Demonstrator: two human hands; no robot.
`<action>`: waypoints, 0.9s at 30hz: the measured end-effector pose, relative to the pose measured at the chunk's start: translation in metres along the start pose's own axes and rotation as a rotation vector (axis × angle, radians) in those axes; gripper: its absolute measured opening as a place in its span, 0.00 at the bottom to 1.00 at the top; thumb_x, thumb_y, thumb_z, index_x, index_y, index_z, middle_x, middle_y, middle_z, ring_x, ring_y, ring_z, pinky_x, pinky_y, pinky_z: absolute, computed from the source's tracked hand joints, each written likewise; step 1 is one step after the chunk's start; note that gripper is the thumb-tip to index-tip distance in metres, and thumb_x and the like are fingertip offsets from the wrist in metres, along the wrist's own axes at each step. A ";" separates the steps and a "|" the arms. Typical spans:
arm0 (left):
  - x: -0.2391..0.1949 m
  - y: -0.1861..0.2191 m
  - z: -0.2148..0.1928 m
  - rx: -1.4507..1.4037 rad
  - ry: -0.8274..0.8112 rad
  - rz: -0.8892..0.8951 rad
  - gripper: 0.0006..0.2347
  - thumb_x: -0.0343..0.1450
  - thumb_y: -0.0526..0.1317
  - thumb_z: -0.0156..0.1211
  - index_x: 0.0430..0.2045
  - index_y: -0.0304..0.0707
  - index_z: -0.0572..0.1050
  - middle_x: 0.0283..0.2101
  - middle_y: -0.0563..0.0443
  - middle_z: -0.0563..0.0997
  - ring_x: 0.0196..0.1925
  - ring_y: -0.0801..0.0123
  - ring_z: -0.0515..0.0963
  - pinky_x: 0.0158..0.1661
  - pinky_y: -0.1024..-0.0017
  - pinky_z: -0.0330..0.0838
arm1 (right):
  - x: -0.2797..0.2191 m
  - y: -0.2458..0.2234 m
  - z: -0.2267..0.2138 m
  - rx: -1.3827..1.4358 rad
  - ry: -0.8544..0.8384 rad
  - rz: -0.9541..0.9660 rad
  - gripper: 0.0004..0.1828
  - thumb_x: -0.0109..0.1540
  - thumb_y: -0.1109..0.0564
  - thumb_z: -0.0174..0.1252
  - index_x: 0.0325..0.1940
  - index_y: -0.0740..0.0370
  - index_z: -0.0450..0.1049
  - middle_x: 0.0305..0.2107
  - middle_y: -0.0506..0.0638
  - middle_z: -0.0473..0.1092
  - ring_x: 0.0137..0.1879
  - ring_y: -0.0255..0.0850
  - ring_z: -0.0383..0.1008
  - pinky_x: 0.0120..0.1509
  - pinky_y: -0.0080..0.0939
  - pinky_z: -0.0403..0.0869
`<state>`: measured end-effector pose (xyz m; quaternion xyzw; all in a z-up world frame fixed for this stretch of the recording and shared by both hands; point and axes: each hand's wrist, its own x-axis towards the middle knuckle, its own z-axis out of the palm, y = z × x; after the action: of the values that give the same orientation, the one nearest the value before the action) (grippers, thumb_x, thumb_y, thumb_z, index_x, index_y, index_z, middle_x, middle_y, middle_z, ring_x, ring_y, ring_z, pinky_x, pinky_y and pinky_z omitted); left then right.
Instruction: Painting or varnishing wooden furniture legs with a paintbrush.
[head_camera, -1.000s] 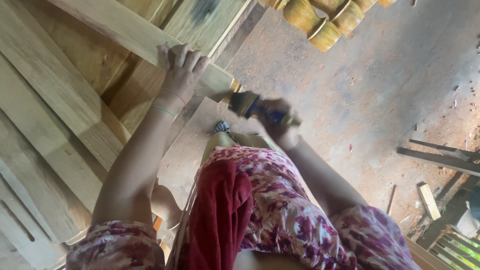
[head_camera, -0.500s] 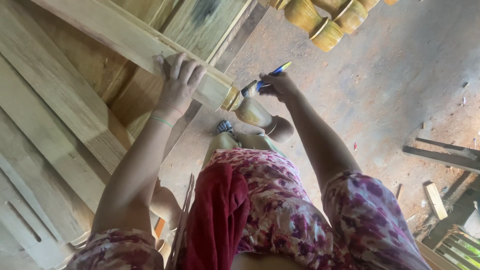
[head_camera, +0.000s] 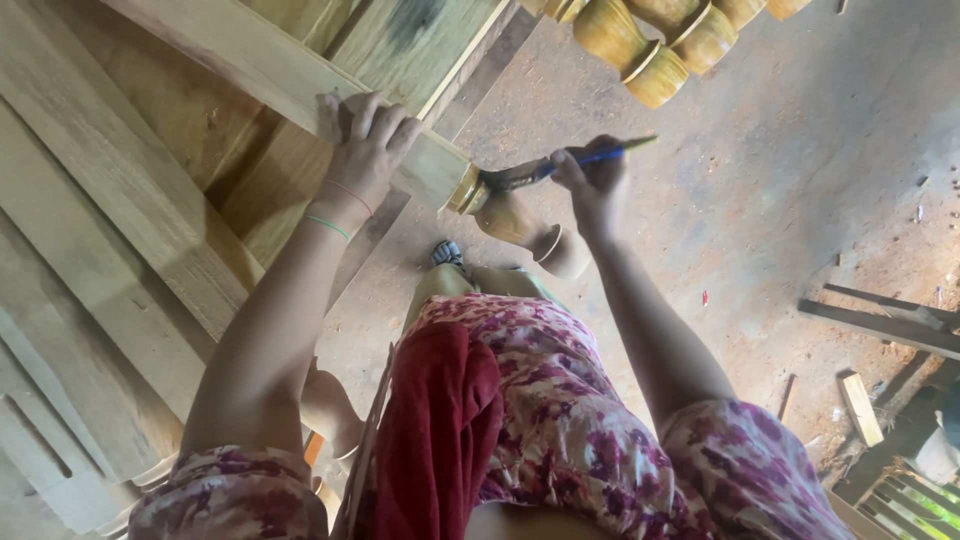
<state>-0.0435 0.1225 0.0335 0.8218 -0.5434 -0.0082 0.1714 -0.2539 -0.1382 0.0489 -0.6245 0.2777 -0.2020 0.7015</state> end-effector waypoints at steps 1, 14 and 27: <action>0.004 0.001 -0.004 0.017 -0.047 -0.015 0.31 0.65 0.18 0.57 0.65 0.41 0.66 0.64 0.43 0.67 0.74 0.41 0.51 0.66 0.26 0.25 | -0.013 -0.009 0.006 -0.077 -0.061 -0.234 0.16 0.67 0.67 0.60 0.50 0.64 0.58 0.38 0.60 0.73 0.40 0.45 0.79 0.47 0.37 0.84; 0.004 -0.002 -0.007 0.092 -0.153 0.092 0.35 0.73 0.23 0.61 0.75 0.36 0.52 0.77 0.42 0.42 0.75 0.43 0.38 0.69 0.32 0.30 | -0.086 -0.009 0.023 -0.391 -0.296 -0.955 0.20 0.62 0.63 0.68 0.47 0.57 0.61 0.47 0.57 0.74 0.49 0.49 0.81 0.52 0.46 0.85; 0.036 0.000 0.001 0.436 0.250 0.207 0.22 0.69 0.36 0.69 0.52 0.43 0.62 0.57 0.46 0.67 0.62 0.53 0.65 0.63 0.50 0.58 | -0.052 -0.027 0.048 -0.550 0.054 -0.883 0.26 0.59 0.65 0.71 0.49 0.56 0.60 0.46 0.52 0.74 0.44 0.44 0.78 0.47 0.44 0.80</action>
<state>-0.0288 0.0905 0.0389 0.7740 -0.5879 0.2284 0.0560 -0.2609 -0.0726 0.0861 -0.8379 0.0487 -0.4143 0.3520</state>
